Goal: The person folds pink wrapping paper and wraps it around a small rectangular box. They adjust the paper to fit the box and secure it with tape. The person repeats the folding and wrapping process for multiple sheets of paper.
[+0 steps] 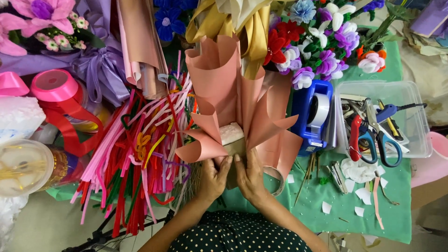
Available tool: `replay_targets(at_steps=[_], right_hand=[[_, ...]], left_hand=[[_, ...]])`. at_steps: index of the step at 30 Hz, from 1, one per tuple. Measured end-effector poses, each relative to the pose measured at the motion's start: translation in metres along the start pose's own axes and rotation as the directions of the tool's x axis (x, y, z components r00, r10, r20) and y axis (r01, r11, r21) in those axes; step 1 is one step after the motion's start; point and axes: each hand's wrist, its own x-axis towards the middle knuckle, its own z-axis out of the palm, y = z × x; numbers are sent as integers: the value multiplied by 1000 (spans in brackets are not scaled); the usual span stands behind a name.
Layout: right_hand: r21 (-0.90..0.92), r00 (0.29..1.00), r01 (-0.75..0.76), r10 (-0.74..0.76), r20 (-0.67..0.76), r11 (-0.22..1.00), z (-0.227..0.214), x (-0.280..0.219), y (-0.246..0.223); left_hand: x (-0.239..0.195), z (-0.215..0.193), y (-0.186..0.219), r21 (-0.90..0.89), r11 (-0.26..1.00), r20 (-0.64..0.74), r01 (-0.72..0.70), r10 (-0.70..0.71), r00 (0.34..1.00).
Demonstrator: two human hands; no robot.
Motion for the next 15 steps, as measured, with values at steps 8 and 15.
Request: replay_targets(at_steps=[8,15], right_hand=[[-69,999,21,-18,36,997,-3,10,-18],[-160,997,77,-72,36,984,-1,11,-25]], left_hand=[[3,-7,-4,-85,996,41,16,-12,999],[15,-12,29,-74,996,68,44,-39,997]])
